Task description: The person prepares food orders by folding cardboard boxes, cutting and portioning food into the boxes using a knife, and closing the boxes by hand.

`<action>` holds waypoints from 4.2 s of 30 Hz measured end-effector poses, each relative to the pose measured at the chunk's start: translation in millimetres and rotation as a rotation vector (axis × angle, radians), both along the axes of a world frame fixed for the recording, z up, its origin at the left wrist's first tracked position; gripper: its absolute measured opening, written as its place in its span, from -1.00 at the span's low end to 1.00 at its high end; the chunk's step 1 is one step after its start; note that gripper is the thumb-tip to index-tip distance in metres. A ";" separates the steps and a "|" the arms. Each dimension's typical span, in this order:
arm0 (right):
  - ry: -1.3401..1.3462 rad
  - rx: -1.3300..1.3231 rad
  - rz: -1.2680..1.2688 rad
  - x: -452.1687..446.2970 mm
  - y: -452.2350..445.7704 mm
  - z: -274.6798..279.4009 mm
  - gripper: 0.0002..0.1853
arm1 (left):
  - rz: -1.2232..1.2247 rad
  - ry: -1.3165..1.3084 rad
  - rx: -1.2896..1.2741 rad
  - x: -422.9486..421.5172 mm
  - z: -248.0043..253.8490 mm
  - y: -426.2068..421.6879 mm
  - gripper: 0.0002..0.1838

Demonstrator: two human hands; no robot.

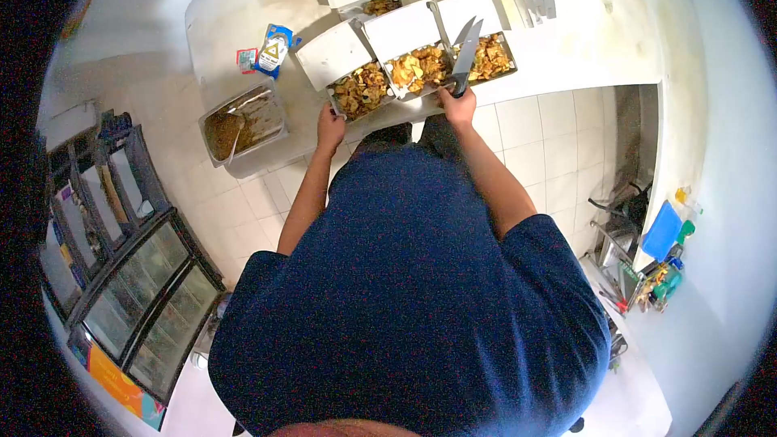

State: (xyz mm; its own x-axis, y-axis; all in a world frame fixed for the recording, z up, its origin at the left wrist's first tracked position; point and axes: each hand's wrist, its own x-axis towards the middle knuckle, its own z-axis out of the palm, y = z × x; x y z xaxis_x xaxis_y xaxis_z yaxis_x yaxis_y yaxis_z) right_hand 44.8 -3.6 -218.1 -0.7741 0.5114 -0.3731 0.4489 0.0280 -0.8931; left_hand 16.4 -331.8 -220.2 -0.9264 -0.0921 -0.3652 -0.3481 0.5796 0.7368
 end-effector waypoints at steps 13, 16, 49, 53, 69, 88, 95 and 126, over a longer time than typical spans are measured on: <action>-0.053 0.203 0.116 41.4 96.6 58.1 -0.72 | 0.052 0.261 0.078 -182.3 85.0 -4.1 -0.41; -0.032 0.225 0.072 45.5 110.2 59.1 -0.74 | -0.177 -0.030 -0.121 -243.3 85.9 21.6 -0.34; -0.118 0.401 0.113 1.2 125.9 98.8 -0.68 | 0.308 -0.100 0.683 -272.6 46.9 -87.2 -0.58; -0.105 0.416 0.258 -17.6 119.5 113.4 -0.70 | 0.432 0.178 0.934 -269.1 61.0 -109.7 -0.59; -0.038 -0.083 0.656 -55.4 44.0 225.5 -0.64 | 0.516 0.210 0.673 -120.7 117.0 68.2 -0.76; 0.206 0.681 0.998 -47.1 105.9 207.4 -0.62 | 0.072 0.410 -0.102 -88.7 115.0 113.8 -0.85; 0.274 0.709 1.010 -54.6 109.5 191.0 -0.62 | 0.004 0.639 -0.059 -86.7 127.5 116.8 -0.84; 0.054 0.738 0.907 -25.0 87.8 163.3 -0.68 | -0.032 0.978 0.032 -60.1 143.1 160.3 -0.54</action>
